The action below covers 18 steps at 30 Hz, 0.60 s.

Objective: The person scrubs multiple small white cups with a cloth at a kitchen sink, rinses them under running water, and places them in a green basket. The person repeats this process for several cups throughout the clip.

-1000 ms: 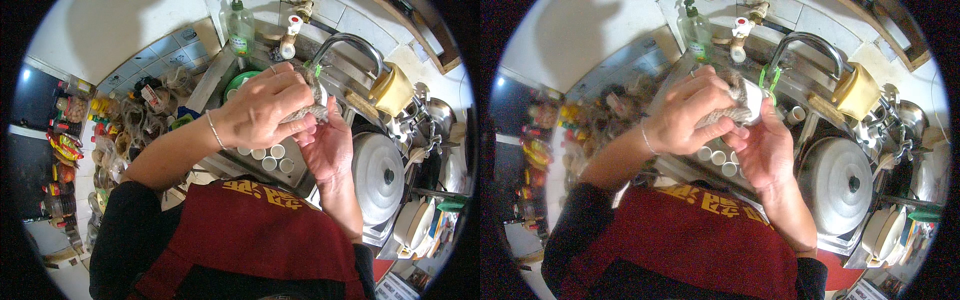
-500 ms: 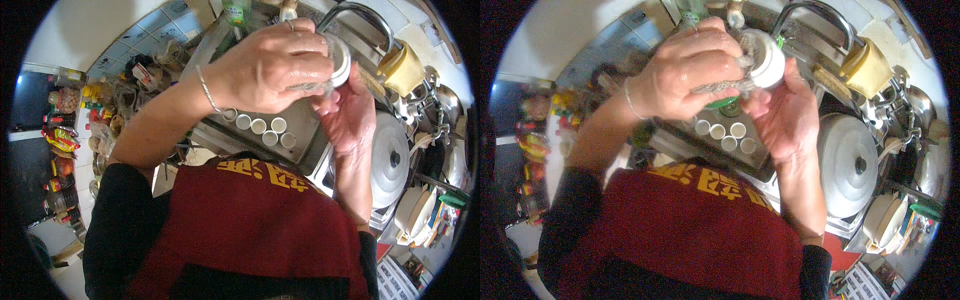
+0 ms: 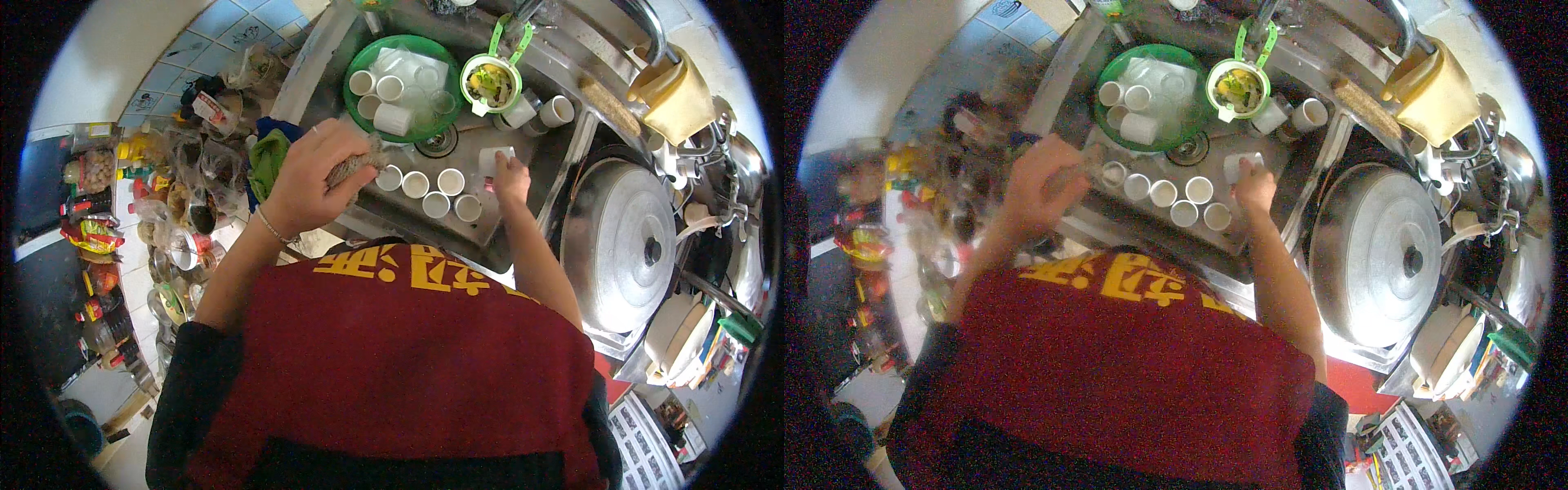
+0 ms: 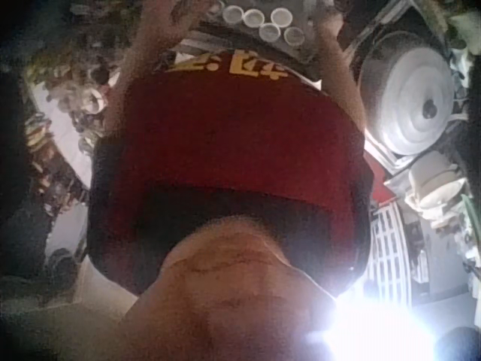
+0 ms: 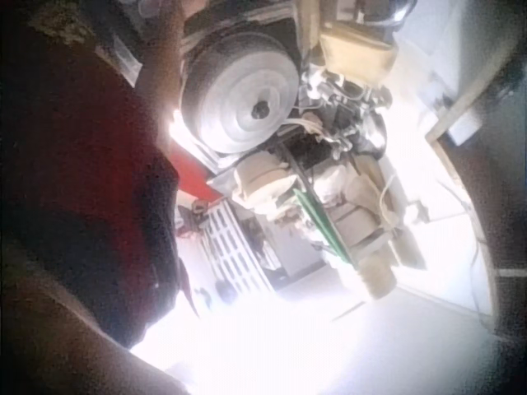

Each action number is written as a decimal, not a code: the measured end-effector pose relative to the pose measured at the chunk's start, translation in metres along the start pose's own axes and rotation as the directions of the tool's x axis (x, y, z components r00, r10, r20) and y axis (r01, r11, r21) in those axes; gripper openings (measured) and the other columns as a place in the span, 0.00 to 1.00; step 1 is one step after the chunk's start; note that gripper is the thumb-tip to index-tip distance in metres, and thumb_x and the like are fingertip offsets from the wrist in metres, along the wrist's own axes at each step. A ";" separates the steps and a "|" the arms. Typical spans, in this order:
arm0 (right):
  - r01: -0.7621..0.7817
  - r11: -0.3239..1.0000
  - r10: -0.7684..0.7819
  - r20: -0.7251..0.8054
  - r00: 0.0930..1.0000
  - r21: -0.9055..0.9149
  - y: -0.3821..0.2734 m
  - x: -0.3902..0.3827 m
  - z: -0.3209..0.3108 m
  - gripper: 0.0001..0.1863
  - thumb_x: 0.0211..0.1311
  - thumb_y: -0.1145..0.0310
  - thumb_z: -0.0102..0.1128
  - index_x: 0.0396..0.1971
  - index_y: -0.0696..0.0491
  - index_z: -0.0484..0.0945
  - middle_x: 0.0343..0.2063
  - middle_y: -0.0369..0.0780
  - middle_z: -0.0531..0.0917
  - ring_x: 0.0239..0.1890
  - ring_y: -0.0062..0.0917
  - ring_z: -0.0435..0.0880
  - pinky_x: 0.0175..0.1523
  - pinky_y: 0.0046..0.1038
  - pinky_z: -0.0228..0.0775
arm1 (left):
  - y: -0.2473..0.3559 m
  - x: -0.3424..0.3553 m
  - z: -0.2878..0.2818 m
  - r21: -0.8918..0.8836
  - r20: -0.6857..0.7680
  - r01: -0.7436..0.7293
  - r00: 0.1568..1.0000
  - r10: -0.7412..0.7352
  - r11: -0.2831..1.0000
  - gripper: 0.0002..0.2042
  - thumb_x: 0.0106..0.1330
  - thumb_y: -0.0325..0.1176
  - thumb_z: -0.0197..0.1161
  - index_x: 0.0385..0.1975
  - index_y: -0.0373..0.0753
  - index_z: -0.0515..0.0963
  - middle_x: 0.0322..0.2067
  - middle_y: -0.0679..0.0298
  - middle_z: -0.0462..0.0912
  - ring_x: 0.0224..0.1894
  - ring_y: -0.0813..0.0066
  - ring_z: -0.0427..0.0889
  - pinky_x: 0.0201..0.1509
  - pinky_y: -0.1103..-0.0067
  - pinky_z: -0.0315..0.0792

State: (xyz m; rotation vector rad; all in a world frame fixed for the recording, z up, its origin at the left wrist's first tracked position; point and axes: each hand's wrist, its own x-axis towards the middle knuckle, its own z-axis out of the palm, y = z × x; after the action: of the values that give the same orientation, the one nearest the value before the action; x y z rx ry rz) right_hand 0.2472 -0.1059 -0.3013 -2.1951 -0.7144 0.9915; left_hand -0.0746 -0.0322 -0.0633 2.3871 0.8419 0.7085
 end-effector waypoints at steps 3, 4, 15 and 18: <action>0.069 0.959 -0.084 -0.041 0.996 -0.275 0.030 0.004 0.020 0.22 0.66 0.53 0.57 0.36 0.61 0.81 0.33 0.52 0.85 0.34 0.43 0.86 0.39 0.39 0.80 | -0.002 -0.007 0.001 0.037 0.027 0.020 0.999 -0.021 0.999 0.10 0.57 0.31 0.69 0.35 0.36 0.76 0.33 0.56 0.77 0.36 0.54 0.76 0.41 0.68 0.71; 0.091 0.937 -0.111 -0.042 0.993 -0.337 0.024 -0.002 0.021 0.23 0.66 0.52 0.57 0.37 0.61 0.81 0.35 0.53 0.85 0.37 0.47 0.86 0.43 0.41 0.79 | -0.002 -0.009 0.001 0.050 0.028 0.030 0.999 -0.032 0.998 0.10 0.58 0.31 0.69 0.36 0.36 0.76 0.33 0.56 0.77 0.37 0.54 0.76 0.41 0.68 0.71; 0.219 0.855 -0.101 0.264 0.959 -0.470 0.065 -0.024 0.043 0.16 0.64 0.64 0.55 0.51 0.47 0.78 0.49 0.49 0.80 0.54 0.47 0.79 0.58 0.43 0.72 | -0.004 -0.018 0.007 0.056 0.065 0.094 0.993 -0.098 0.994 0.12 0.57 0.32 0.69 0.38 0.37 0.77 0.35 0.55 0.78 0.37 0.54 0.78 0.42 0.68 0.73; 0.293 0.909 -0.301 0.018 0.953 -0.297 0.054 -0.047 0.035 0.17 0.62 0.69 0.56 0.51 0.53 0.76 0.47 0.50 0.81 0.53 0.47 0.79 0.58 0.44 0.71 | -0.009 -0.024 0.011 0.063 0.032 0.092 0.995 -0.094 0.994 0.12 0.57 0.32 0.69 0.38 0.37 0.78 0.34 0.55 0.79 0.37 0.54 0.78 0.42 0.68 0.73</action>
State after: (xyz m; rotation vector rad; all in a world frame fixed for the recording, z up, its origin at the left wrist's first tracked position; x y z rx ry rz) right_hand 0.2044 -0.1625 -0.3367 -2.2520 -1.2111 0.7319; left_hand -0.0874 -0.0453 -0.0834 2.3895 0.9666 0.6106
